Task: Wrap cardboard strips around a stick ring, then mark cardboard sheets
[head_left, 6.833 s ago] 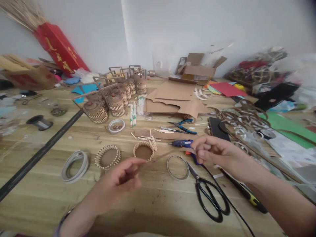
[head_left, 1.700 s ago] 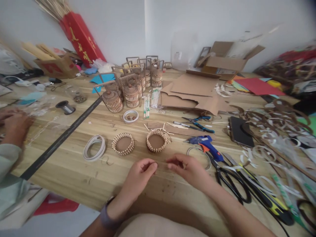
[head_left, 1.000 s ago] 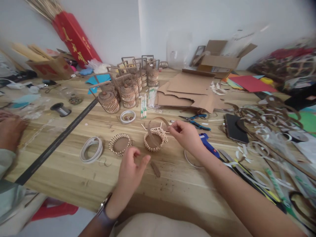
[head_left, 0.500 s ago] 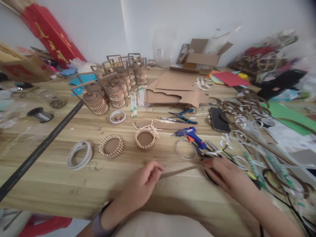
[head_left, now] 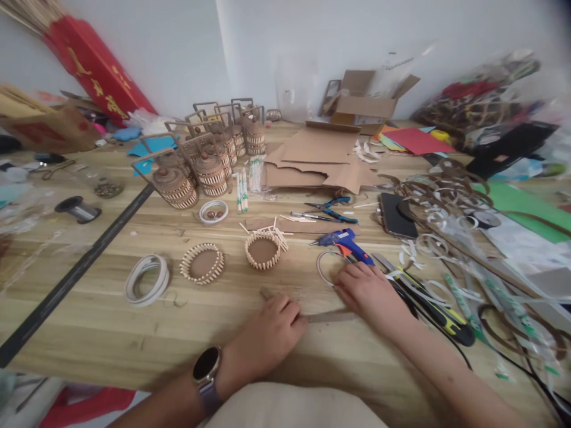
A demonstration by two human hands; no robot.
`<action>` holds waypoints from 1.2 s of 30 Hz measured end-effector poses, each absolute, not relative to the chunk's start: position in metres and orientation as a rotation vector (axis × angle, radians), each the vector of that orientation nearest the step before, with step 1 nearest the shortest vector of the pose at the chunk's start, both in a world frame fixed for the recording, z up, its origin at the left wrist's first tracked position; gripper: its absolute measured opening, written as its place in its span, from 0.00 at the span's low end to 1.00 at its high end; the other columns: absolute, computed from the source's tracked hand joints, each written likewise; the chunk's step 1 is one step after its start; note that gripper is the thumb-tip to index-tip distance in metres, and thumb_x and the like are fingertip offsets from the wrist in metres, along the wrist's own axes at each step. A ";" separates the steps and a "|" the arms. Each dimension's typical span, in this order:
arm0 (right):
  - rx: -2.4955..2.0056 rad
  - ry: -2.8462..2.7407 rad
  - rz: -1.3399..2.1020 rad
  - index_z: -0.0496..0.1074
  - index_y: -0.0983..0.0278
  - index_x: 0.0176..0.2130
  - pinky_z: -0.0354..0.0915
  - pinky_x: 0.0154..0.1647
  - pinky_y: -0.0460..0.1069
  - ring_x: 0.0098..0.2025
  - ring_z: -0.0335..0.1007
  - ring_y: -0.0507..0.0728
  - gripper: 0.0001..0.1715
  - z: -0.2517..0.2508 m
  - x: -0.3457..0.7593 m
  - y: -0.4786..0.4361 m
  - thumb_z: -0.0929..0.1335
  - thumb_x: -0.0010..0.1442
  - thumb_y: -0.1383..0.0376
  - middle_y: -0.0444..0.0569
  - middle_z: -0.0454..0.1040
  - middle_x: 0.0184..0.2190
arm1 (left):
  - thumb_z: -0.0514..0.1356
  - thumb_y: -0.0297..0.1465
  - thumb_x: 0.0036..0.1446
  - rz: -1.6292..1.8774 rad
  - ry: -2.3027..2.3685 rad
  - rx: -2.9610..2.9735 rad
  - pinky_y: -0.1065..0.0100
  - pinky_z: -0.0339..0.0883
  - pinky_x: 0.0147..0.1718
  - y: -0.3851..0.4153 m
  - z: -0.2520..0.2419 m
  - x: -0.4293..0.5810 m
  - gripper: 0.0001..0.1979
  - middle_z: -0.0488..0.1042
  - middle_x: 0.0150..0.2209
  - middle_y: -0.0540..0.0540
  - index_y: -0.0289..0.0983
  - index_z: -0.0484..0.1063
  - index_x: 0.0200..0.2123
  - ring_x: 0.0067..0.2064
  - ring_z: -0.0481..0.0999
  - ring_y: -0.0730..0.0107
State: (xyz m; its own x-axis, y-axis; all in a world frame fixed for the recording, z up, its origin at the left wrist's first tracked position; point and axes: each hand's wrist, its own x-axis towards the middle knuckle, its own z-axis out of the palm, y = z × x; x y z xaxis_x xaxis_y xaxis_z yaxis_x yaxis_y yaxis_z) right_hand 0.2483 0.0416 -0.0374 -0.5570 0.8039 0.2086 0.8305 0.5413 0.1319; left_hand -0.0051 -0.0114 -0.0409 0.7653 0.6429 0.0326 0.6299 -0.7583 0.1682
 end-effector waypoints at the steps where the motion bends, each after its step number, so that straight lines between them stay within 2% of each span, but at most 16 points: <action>1: -1.391 -2.640 -0.374 0.71 0.63 0.30 0.58 0.39 0.54 0.37 0.70 0.62 0.09 -0.038 0.246 0.044 0.66 0.64 0.67 0.51 0.76 0.30 | 0.54 0.27 0.69 0.181 1.019 2.857 0.59 0.68 0.47 -0.013 -0.043 -0.006 0.07 0.72 0.44 0.42 0.34 0.72 0.42 0.48 0.70 0.57; 5: -1.285 -2.538 -0.429 0.68 0.62 0.30 0.59 0.43 0.55 0.32 0.69 0.60 0.13 -0.026 0.237 0.040 0.62 0.67 0.67 0.49 0.74 0.25 | 0.54 0.28 0.70 0.160 1.111 2.864 0.60 0.69 0.44 -0.015 -0.048 -0.004 0.09 0.71 0.44 0.42 0.35 0.71 0.49 0.45 0.70 0.59; 9: -1.105 -2.489 -0.273 0.66 0.61 0.31 0.62 0.34 0.51 0.28 0.69 0.57 0.15 -0.016 0.221 0.024 0.59 0.70 0.67 0.47 0.72 0.24 | 0.53 0.28 0.70 0.098 1.139 2.670 0.63 0.70 0.42 -0.011 -0.046 -0.002 0.12 0.72 0.45 0.43 0.35 0.69 0.54 0.47 0.71 0.59; 13: -1.076 -2.460 -0.095 0.65 0.60 0.33 0.64 0.31 0.50 0.26 0.69 0.56 0.16 -0.023 0.209 0.010 0.57 0.72 0.67 0.46 0.72 0.25 | 0.51 0.25 0.70 0.309 1.143 2.462 0.61 0.69 0.48 -0.012 -0.050 -0.004 0.11 0.73 0.45 0.44 0.36 0.71 0.48 0.48 0.71 0.61; 15: -1.099 -2.448 -0.032 0.65 0.60 0.34 0.65 0.31 0.50 0.27 0.70 0.56 0.16 -0.029 0.208 0.005 0.56 0.72 0.66 0.47 0.73 0.26 | 0.50 0.24 0.69 0.422 1.237 2.329 0.60 0.69 0.47 -0.014 -0.053 -0.006 0.10 0.74 0.43 0.44 0.36 0.71 0.44 0.46 0.72 0.61; 19: -1.109 -2.454 0.038 0.65 0.60 0.36 0.65 0.31 0.50 0.28 0.72 0.57 0.15 -0.034 0.205 -0.002 0.56 0.73 0.65 0.47 0.74 0.27 | 0.52 0.24 0.67 0.554 1.319 2.155 0.61 0.71 0.45 -0.016 -0.056 -0.007 0.09 0.76 0.43 0.44 0.36 0.67 0.49 0.44 0.75 0.62; 21: -1.105 -2.451 0.040 0.65 0.61 0.36 0.64 0.31 0.50 0.28 0.72 0.57 0.15 -0.036 0.202 -0.005 0.56 0.74 0.65 0.46 0.74 0.27 | 0.52 0.24 0.67 0.564 1.321 2.144 0.61 0.70 0.45 -0.017 -0.056 -0.006 0.10 0.76 0.43 0.44 0.37 0.66 0.50 0.45 0.75 0.62; 27: -1.119 -2.452 0.020 0.66 0.63 0.38 0.63 0.34 0.52 0.29 0.72 0.57 0.16 -0.048 0.187 -0.010 0.55 0.74 0.65 0.47 0.74 0.29 | 0.51 0.27 0.68 0.449 1.430 2.156 0.63 0.70 0.39 -0.016 -0.053 -0.003 0.07 0.77 0.39 0.44 0.38 0.68 0.44 0.40 0.77 0.61; 31: -1.110 -2.485 -0.046 0.68 0.63 0.39 0.63 0.35 0.52 0.30 0.71 0.57 0.13 -0.045 0.184 -0.010 0.57 0.73 0.68 0.48 0.74 0.30 | 0.48 0.29 0.70 0.425 1.482 2.236 0.66 0.67 0.33 -0.016 -0.053 -0.003 0.10 0.76 0.34 0.45 0.38 0.69 0.40 0.35 0.76 0.63; 36: -1.047 -2.585 -0.179 0.70 0.66 0.46 0.63 0.37 0.53 0.32 0.70 0.59 0.14 -0.030 0.190 -0.005 0.58 0.69 0.73 0.50 0.75 0.32 | 0.45 0.29 0.71 0.538 1.363 2.369 0.65 0.66 0.32 -0.019 -0.051 -0.007 0.15 0.75 0.31 0.44 0.37 0.69 0.37 0.33 0.75 0.62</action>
